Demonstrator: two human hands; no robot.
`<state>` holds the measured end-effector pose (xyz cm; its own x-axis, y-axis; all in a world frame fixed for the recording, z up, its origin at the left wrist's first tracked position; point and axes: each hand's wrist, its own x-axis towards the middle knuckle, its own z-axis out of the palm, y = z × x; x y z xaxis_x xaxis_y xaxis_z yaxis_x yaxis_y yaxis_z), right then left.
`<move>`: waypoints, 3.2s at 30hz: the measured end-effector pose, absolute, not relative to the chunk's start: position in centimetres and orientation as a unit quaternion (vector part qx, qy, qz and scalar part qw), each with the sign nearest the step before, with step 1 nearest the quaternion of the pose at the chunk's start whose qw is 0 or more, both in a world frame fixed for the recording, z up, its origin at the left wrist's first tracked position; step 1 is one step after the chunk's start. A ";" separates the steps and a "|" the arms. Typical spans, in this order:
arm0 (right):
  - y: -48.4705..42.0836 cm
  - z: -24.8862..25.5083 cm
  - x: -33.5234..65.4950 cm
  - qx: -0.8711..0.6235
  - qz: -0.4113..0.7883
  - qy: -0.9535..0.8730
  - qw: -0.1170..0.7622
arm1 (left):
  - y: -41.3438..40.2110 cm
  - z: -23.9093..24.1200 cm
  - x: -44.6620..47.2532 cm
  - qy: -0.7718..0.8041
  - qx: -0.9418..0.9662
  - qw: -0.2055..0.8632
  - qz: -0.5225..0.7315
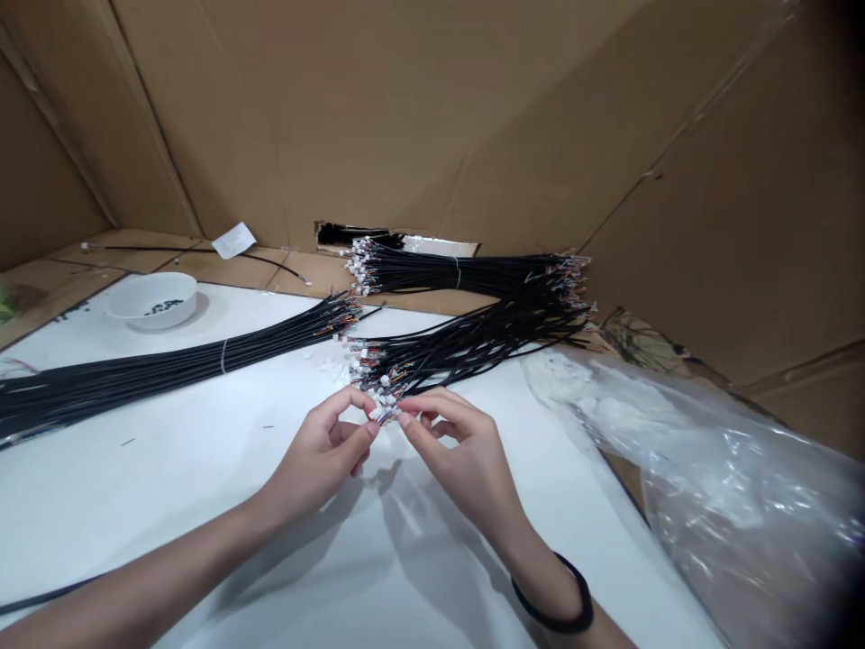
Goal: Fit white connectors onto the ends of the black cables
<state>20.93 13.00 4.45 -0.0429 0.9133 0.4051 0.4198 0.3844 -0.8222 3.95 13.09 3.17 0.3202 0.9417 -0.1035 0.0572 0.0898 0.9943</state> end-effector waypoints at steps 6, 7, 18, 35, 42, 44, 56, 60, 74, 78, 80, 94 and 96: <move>12.3 4.3 21.1 -0.435 0.130 -0.748 0.485 | 13.1 3.1 3.9 0.456 0.555 0.581 0.382; 12.2 4.3 21.1 -0.425 0.113 -0.756 0.485 | 13.2 3.0 3.9 0.459 0.553 0.580 0.384; 11.7 3.7 20.4 -0.388 0.197 -0.745 0.506 | 13.3 3.1 4.0 0.439 0.569 0.591 0.367; 11.8 3.3 20.7 -0.377 0.195 -0.763 0.487 | 13.3 3.6 3.9 0.462 0.558 0.590 0.356; 11.9 3.1 20.8 -0.364 0.186 -0.780 0.474 | 13.5 3.5 4.0 0.472 0.541 0.586 0.376; 12.0 3.1 20.9 -0.369 0.180 -0.784 0.466 | 13.6 3.5 4.0 0.470 0.541 0.585 0.380; 12.5 2.7 21.4 -0.423 0.178 -0.780 0.426 | 13.5 3.2 3.5 0.443 0.565 0.577 0.388; 12.4 2.9 21.3 -0.420 0.186 -0.763 0.455 | 13.6 3.2 3.6 0.441 0.557 0.579 0.400; 11.5 3.2 20.2 -0.387 0.244 -0.733 0.503 | 13.4 3.3 3.9 0.434 0.571 0.555 0.422; 11.6 3.7 20.2 -0.451 0.427 -0.607 0.496 | 13.3 3.2 3.9 0.409 0.617 0.525 0.420; 11.8 3.8 20.3 -0.449 0.485 -0.562 0.498 | 13.3 3.2 3.9 0.400 0.630 0.518 0.417; 11.8 3.5 21.0 -0.428 0.557 -0.526 0.479 | 13.5 3.3 3.9 0.402 0.645 0.515 0.395; 11.8 3.5 21.0 -0.427 0.548 -0.541 0.474 | 13.5 3.3 3.9 0.403 0.651 0.509 0.393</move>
<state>21.03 11.81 3.46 -0.1848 0.9818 0.0443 -0.0575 0.0342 -0.9978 3.87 13.52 3.32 0.3656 0.9253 0.1008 0.1253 -0.1562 0.9798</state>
